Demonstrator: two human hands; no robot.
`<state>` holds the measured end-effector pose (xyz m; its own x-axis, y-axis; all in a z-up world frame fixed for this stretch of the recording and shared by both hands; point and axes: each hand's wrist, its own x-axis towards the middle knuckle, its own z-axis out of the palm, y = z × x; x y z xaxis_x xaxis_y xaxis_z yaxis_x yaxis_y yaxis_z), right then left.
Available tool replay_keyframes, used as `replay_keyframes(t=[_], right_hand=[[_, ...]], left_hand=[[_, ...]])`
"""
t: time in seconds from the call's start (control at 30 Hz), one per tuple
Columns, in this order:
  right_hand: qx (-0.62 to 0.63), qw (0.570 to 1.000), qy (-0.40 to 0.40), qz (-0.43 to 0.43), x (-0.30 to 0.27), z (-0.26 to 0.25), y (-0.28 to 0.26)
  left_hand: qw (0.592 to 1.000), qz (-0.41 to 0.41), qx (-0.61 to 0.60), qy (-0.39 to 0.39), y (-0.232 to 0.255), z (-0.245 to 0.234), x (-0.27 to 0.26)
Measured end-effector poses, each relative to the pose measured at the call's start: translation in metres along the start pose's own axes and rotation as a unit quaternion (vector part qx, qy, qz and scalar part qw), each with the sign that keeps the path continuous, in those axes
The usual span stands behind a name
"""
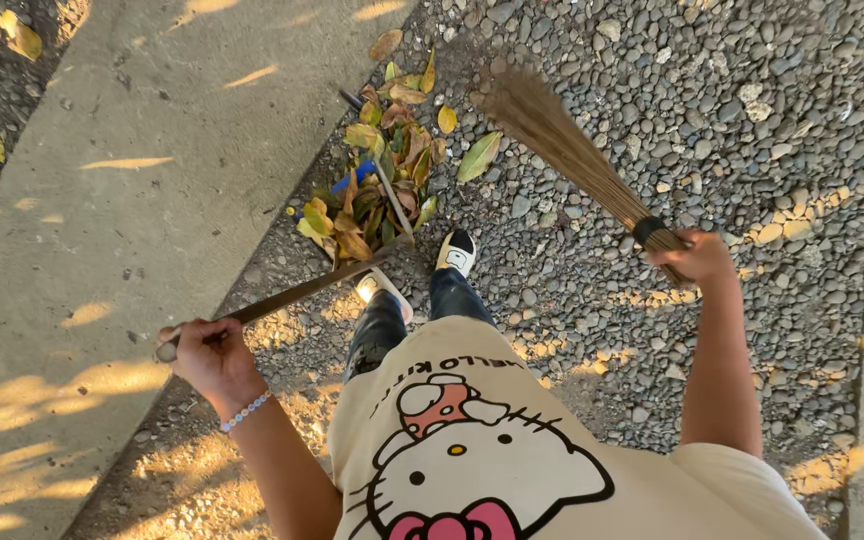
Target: The person sweeps leaves off the ground into a dustpan using a hand broom.
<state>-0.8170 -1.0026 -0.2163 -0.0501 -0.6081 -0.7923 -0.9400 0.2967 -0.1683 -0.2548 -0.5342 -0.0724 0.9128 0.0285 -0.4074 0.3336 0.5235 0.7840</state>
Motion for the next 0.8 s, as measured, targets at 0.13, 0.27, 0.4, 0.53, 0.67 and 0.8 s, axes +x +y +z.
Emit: replay_keyframes(t=[0.13,0.27,0.4,0.53,0.67,0.8], right_hand=[[-0.159,0.987,0.000,0.012,-0.016,0.039,-0.028],[-0.241,0.970,0.008,0.037,-0.043,0.109,-0.086],[-0.279,0.958,-0.052,-0.033,-0.044,0.138,-0.095],[-0.166,0.979,-0.102,-0.052,-0.037,0.106,-0.054],[-0.040,0.997,-0.056,-0.033,-0.042,0.085,-0.066],[-0.212,0.976,0.032,-0.029,-0.034,0.113,-0.150]], left_hand=[[1.000,0.000,0.000,0.003,-0.005,-0.006,-0.003],[0.998,-0.002,0.001,0.057,0.003,-0.007,-0.010],[0.998,0.026,0.018,0.047,0.003,-0.007,-0.010],[0.991,-0.002,-0.049,0.121,0.007,-0.001,-0.008],[0.991,-0.007,-0.080,0.102,0.012,-0.011,-0.008],[0.993,-0.004,-0.085,0.080,0.017,-0.022,-0.006]])
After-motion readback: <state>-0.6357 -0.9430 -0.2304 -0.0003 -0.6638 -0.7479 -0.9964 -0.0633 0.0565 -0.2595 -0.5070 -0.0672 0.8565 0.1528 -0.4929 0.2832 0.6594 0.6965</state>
